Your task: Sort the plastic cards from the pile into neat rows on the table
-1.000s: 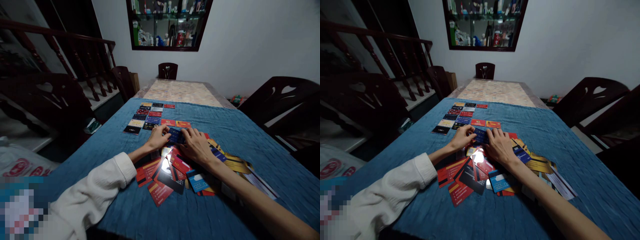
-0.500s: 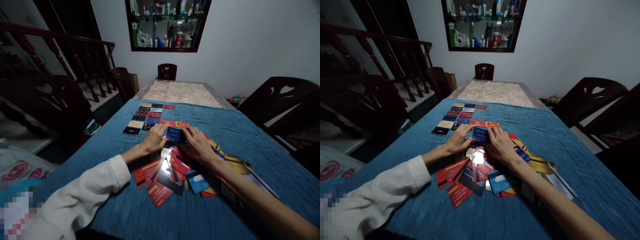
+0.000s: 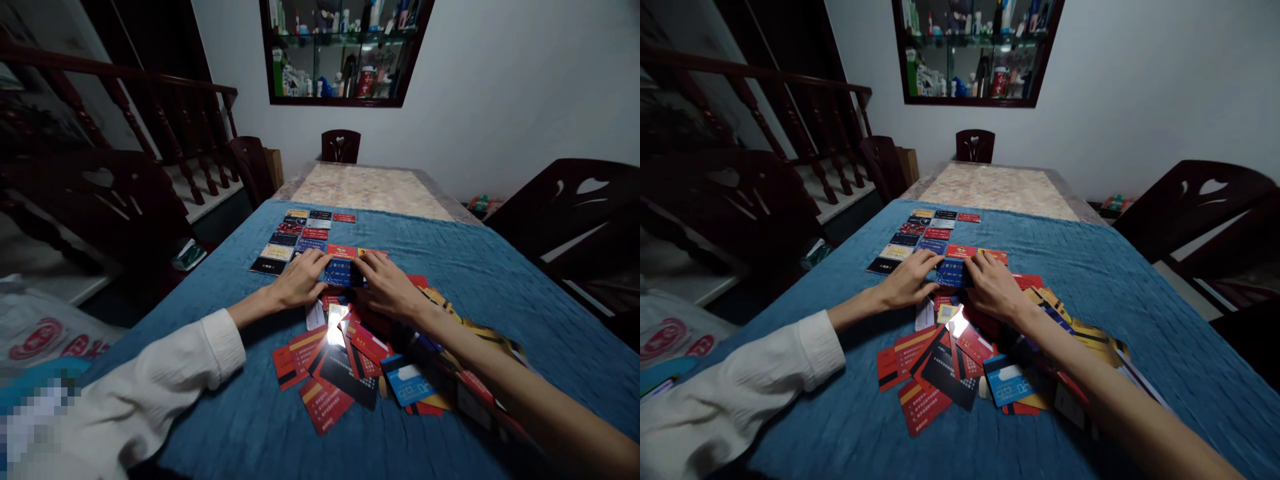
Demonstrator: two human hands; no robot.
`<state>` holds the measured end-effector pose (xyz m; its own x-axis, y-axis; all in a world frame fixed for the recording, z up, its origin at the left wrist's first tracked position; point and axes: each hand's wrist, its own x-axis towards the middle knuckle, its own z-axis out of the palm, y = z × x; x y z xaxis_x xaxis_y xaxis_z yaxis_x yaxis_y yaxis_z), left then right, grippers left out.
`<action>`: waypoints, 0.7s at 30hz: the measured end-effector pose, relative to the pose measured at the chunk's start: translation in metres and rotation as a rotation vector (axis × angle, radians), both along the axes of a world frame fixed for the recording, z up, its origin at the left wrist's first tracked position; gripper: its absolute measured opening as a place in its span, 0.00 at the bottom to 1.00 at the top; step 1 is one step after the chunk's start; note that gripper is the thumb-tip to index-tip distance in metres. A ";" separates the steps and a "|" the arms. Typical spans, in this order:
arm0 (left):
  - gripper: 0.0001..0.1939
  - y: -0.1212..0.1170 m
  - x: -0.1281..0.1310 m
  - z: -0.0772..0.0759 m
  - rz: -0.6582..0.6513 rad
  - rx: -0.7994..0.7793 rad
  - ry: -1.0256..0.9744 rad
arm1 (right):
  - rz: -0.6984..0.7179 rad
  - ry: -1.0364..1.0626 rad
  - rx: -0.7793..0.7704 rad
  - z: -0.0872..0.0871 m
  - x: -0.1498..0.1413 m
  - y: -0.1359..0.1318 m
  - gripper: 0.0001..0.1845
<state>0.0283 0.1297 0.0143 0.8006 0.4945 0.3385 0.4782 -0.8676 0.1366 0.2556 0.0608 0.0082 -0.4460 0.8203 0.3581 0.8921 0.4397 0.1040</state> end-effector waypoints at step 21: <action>0.25 0.088 -0.029 0.024 0.109 -0.024 0.113 | 0.063 0.173 -0.138 0.018 -0.012 0.099 0.24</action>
